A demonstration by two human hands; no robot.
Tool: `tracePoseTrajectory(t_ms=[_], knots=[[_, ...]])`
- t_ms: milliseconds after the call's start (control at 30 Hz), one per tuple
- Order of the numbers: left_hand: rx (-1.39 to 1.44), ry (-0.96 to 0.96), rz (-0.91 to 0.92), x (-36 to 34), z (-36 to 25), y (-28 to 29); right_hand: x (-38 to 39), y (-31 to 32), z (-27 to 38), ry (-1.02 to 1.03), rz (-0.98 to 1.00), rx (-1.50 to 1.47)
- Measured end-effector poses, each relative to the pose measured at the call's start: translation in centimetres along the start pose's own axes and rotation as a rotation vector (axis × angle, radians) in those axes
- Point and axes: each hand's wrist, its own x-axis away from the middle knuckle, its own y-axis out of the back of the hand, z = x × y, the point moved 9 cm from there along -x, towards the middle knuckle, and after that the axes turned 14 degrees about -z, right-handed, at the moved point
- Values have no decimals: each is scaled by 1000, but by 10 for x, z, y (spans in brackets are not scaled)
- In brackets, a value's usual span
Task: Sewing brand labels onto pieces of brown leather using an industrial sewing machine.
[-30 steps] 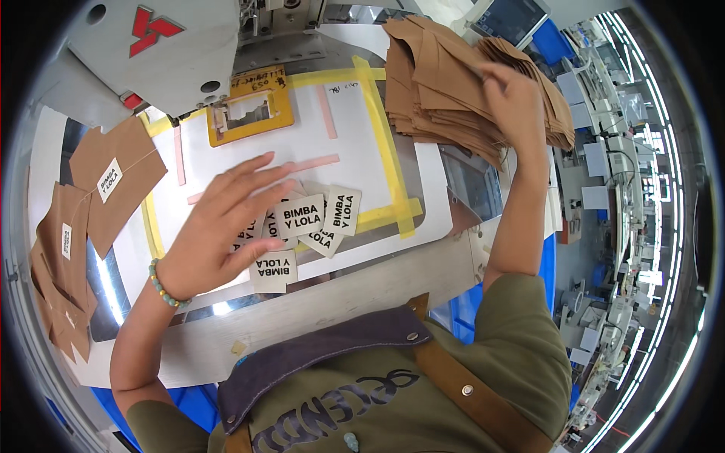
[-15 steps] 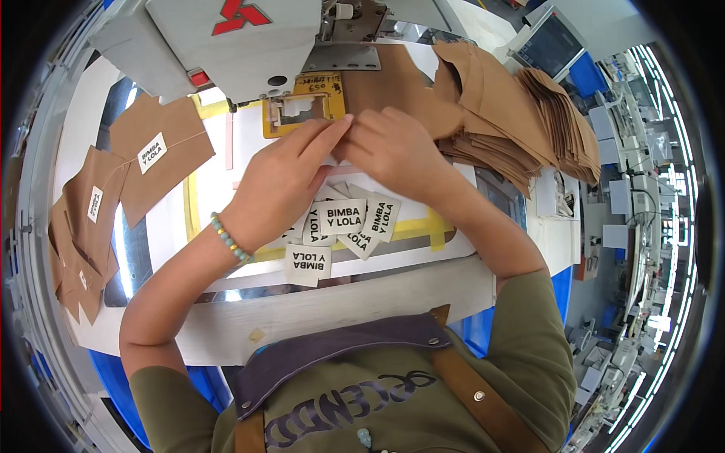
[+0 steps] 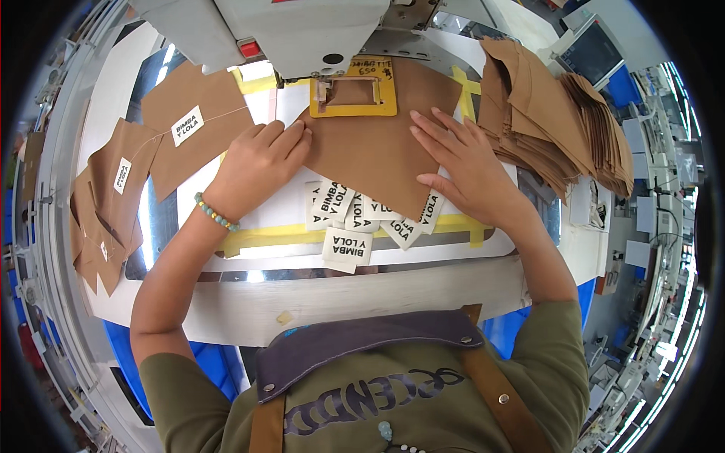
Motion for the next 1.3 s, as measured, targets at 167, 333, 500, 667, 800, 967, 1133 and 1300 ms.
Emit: tracePoseTrajectory(t_ms=[167, 333, 500, 667, 800, 967, 1133, 1300], knots=[[51, -16, -52, 3, -9, 13, -15, -10, -12, 18, -54, 171], [40, -26, -79, 0, -9, 14, -37, -23, -36, 22, -85, 218], [0, -112, -120, -13, -31, 17, -42, -21, -42, -13, -171, 212], [30, -157, -223, -37, -44, 17, -24, 4, -45, -148, -54, 341], [185, -48, -106, -38, -30, -7, -5, 21, -40, -191, -123, 262], [-7, -192, -130, -39, -46, 5, 7, 5, -11, -39, 29, 3], [-11, -182, -155, -37, -49, 24, 3, -4, -10, -31, -6, 54], [-31, -144, -92, -26, -51, 32, -6, -15, -4, -15, -11, 40]])
